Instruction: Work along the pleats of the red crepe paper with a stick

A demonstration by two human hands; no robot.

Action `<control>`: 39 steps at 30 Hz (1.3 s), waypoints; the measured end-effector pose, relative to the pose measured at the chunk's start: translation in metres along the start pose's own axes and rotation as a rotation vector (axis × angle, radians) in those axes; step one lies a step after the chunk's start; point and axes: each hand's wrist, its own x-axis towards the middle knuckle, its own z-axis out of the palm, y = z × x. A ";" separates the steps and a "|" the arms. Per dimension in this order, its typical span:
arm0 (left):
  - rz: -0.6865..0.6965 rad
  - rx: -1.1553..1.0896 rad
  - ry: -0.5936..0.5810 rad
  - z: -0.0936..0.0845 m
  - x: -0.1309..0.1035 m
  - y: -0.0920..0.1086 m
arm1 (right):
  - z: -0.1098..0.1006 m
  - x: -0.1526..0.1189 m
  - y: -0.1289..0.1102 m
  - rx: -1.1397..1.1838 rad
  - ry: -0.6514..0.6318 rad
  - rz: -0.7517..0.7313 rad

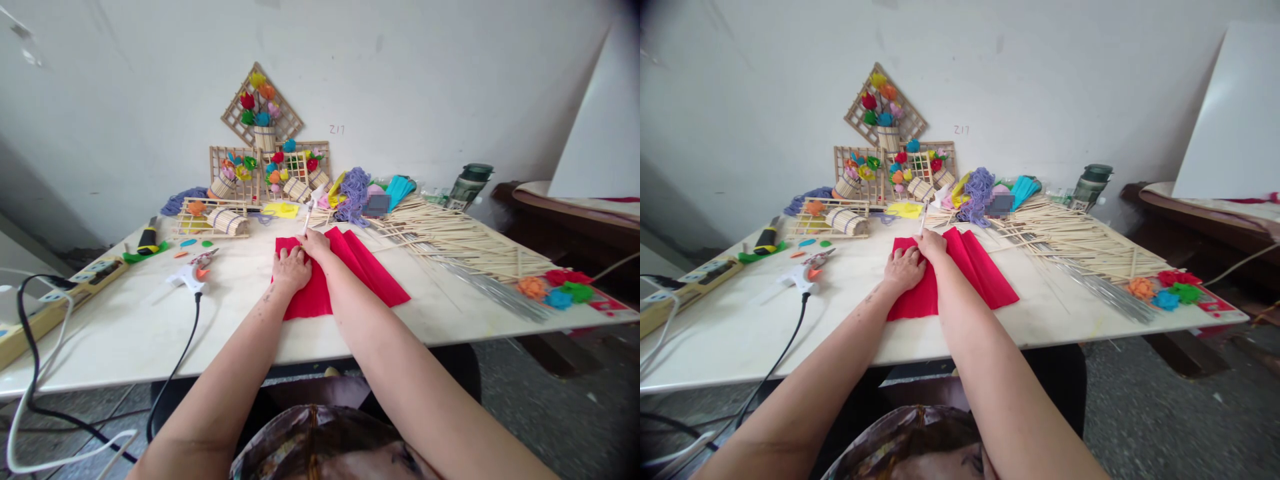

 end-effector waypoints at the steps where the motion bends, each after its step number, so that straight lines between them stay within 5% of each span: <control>1: -0.001 0.001 -0.002 0.000 0.000 0.000 | 0.000 0.000 0.000 -0.001 0.000 0.002; 39: -0.011 0.000 -0.030 0.001 0.000 -0.001 | -0.003 -0.003 0.004 0.042 0.033 0.005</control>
